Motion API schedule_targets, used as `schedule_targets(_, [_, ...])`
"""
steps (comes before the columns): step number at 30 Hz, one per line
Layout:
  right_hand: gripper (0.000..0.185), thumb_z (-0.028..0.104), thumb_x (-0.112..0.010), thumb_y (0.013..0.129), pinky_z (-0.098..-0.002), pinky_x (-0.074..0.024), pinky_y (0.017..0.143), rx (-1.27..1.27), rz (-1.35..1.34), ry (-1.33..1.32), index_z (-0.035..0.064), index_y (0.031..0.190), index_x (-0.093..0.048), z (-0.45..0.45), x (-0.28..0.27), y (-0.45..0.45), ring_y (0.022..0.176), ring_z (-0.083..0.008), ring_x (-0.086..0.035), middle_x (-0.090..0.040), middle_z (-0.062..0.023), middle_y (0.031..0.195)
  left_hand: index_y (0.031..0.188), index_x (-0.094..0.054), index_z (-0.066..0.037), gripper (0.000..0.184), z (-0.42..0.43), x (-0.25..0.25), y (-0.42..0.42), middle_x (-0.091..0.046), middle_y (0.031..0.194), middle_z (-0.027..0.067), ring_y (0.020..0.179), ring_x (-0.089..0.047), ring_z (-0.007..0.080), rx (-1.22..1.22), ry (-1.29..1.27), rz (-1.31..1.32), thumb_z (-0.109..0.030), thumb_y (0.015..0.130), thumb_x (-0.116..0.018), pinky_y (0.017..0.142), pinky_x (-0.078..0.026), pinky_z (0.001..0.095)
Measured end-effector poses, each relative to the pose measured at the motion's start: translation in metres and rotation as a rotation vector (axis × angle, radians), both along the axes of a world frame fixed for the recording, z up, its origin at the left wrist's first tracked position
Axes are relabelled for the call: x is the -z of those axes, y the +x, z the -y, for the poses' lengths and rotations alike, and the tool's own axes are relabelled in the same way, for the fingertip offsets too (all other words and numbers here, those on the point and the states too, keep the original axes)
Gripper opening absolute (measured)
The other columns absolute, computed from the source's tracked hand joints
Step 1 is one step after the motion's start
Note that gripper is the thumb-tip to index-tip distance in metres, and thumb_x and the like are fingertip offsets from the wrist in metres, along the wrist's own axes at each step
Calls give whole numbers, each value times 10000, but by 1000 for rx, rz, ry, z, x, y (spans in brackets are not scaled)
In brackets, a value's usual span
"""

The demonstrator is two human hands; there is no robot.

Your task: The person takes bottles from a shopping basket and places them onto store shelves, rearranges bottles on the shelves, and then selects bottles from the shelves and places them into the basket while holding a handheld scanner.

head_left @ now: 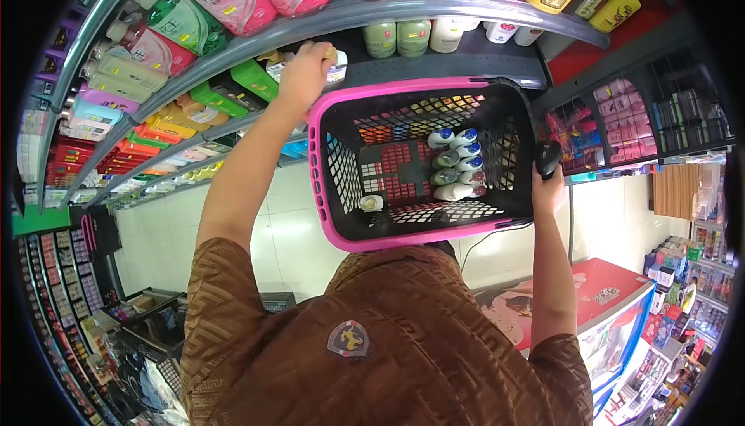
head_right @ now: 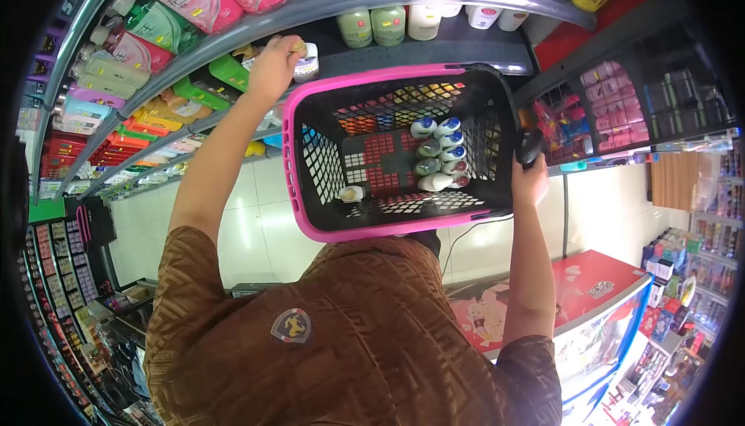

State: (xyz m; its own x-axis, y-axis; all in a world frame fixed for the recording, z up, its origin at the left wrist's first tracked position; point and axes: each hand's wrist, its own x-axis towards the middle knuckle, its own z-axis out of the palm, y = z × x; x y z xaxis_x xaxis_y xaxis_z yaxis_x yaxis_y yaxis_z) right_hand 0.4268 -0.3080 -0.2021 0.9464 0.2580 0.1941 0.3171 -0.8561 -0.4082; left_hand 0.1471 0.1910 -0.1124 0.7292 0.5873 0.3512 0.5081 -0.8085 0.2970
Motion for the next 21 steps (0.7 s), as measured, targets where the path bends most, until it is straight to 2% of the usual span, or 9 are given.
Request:
schedule_targets(2, [451, 452, -781, 836, -528, -535, 801, -2, -6, 3, 98, 1082, -646, 1, 0, -1, 943, -428, -703, -731, -167, 982, 1260, -653, -120, 306, 23, -13, -4, -662, 1129, 151, 1000, -676, 392, 40, 10, 9, -227, 974, -668, 812, -554, 494])
schedule_targets(5, [438, 421, -790, 825, -528, -531, 808, -8, 13, 1, 94, 1078, -644, 2, 1, 1, 956, -428, -697, -726, -167, 988, 1224, -658, -80, 315, 45, -29, -7, -654, 1108, 122, 927, -681, 365, 158, 43, 259, -201, 940, -718, 766, -561, 456])
schedule_targets(10, [431, 389, -800, 806, -535, -528, 806, -7, -3, -7, 91, 1071, -638, 2, 1, 1, 965, -428, -695, -725, -168, 997, 1195, -669, -102, 337, 119, -85, -21, -673, 1075, 77, 870, -698, 317, 269, -5, 255, -208, 894, -778, 702, -569, 417])
schedule_targets(11, [431, 389, -800, 806, -535, -528, 806, -4, -8, -14, 91, 1071, -638, 4, 3, 1, 965, -428, -695, -725, -168, 997, 1187, -676, -92, 333, 132, -94, -23, -674, 1039, 84, 845, -687, 296, 289, -19, 225, -171, 883, -786, 699, -561, 384])
schedule_targets(12, [450, 449, -786, 823, -535, -530, 798, -7, 6, -6, 96, 1065, -645, 4, 5, 3, 951, -433, -700, -729, -177, 982, 1178, -682, -82, 330, 140, -98, -22, -676, 1003, 92, 820, -675, 276, 307, -30, 196, -134, 872, -795, 696, -553, 350])
schedule_targets(13, [478, 508, -772, 841, -534, -532, 789, -13, 19, 4, 101, 1060, -652, 5, 6, 4, 936, -439, -705, -734, -185, 967, 1169, -687, -91, 329, 147, -92, -20, -678, 990, 88, 818, -681, 279, 304, -109, 191, -141, 864, -802, 698, -552, 350])
schedule_targets(14, [478, 508, -772, 841, -534, -532, 789, -15, 17, 1, 101, 1060, -652, 5, 7, 5, 936, -439, -705, -734, -185, 967, 1147, -681, -115, 310, 147, -75, -18, -687, 1011, 58, 860, -702, 314, 325, -138, 168, -255, 889, -783, 694, -564, 415])
schedule_targets(17, [478, 513, -772, 839, -535, -532, 786, -2, 0, 4, 105, 1059, -653, 4, 8, 5, 931, -436, -706, -734, -179, 965, 1097, -691, -105, 257, 151, -15, -12, -692, 987, 90, 887, -707, 333, 300, -370, 13, -272, 909, -744, 739, -561, 442])
schedule_targets(21, [478, 517, -767, 844, -534, -532, 783, 1, 10, -8, 105, 1058, -653, 5, 11, 5, 928, -435, -705, -735, -171, 964, 1141, -628, -108, 302, 170, 90, -17, -696, 1056, 127, 930, -713, 363, 325, -387, -267, -289, 916, -716, 765, -573, 482])
